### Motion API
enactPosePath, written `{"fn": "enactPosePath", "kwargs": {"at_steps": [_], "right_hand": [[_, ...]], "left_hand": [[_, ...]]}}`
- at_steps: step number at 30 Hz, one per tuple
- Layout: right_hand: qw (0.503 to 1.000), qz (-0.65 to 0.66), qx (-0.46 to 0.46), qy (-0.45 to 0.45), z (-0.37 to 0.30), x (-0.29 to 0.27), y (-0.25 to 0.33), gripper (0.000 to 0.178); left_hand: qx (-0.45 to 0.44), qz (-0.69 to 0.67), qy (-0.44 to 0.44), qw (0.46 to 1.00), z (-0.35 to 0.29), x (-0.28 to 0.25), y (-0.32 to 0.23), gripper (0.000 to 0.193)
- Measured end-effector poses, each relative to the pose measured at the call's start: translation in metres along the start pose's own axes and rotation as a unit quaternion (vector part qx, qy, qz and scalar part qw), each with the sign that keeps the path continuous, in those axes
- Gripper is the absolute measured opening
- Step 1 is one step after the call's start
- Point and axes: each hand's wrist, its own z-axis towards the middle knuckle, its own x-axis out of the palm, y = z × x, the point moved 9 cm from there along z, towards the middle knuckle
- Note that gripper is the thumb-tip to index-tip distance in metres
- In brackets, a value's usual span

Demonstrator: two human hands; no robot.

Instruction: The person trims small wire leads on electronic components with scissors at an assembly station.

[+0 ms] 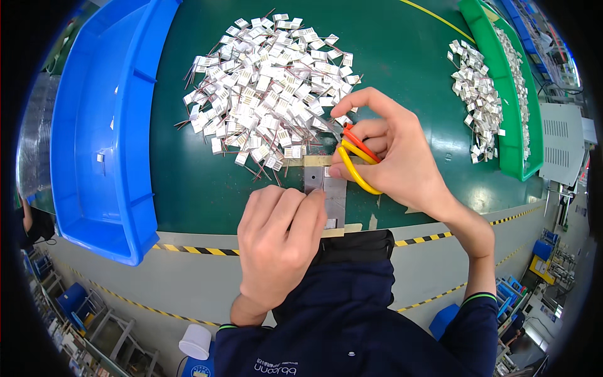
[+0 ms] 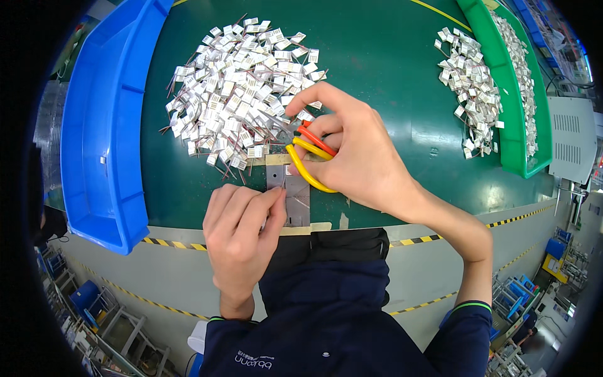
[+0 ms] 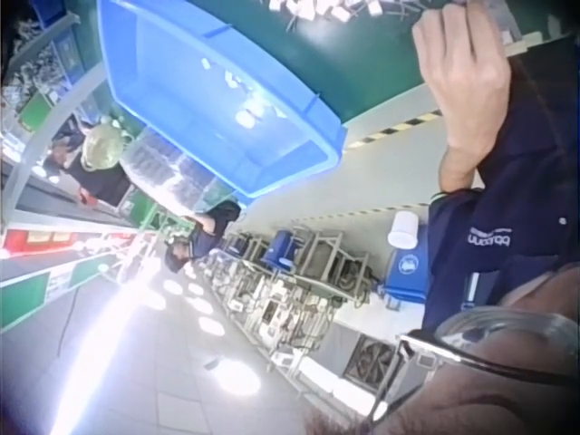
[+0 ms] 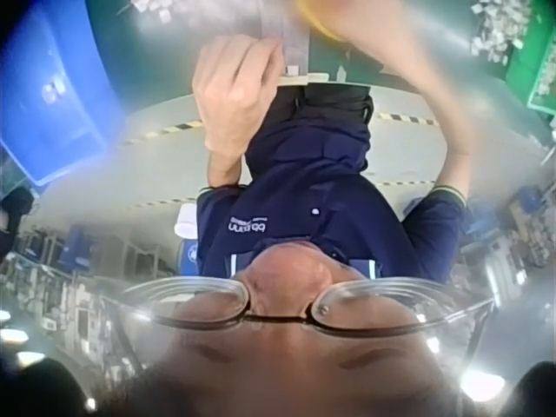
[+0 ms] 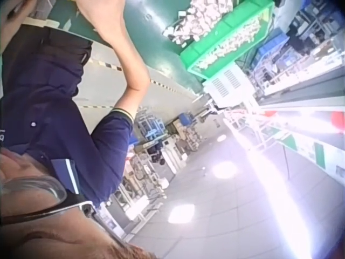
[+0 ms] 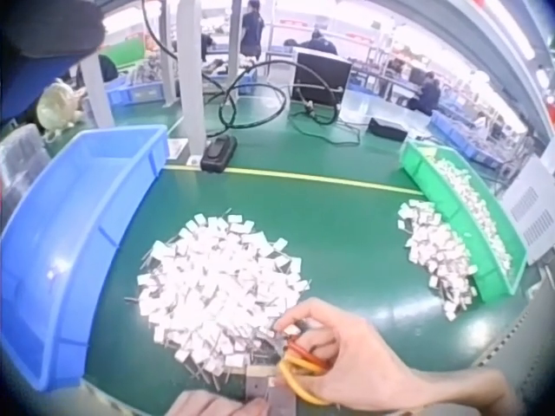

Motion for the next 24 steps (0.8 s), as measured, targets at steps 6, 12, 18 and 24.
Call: {"fn": "enactPosePath", "kwargs": {"at_steps": [6, 12, 18, 24], "right_hand": [[1.0, 0.023, 0.013, 0.017, 0.002, 0.003, -0.001, 0.037], [0.999, 0.008, -0.009, 0.039, 0.001, 0.01, 0.004, 0.035], [0.997, 0.031, -0.048, 0.053, 0.003, 0.01, 0.004, 0.034], [0.98, 0.098, 0.049, 0.168, -0.006, 0.014, -0.003, 0.031]], "left_hand": [[0.005, 0.009, -0.001, 1.0, 0.002, 0.002, -0.002, 0.017], [-0.01, 0.012, 0.006, 1.0, 0.001, 0.002, -0.004, 0.021], [-0.018, 0.007, 0.001, 1.0, 0.0, 0.005, -0.005, 0.025], [-0.033, -0.005, 0.016, 0.999, -0.003, 0.005, -0.005, 0.026]]}}
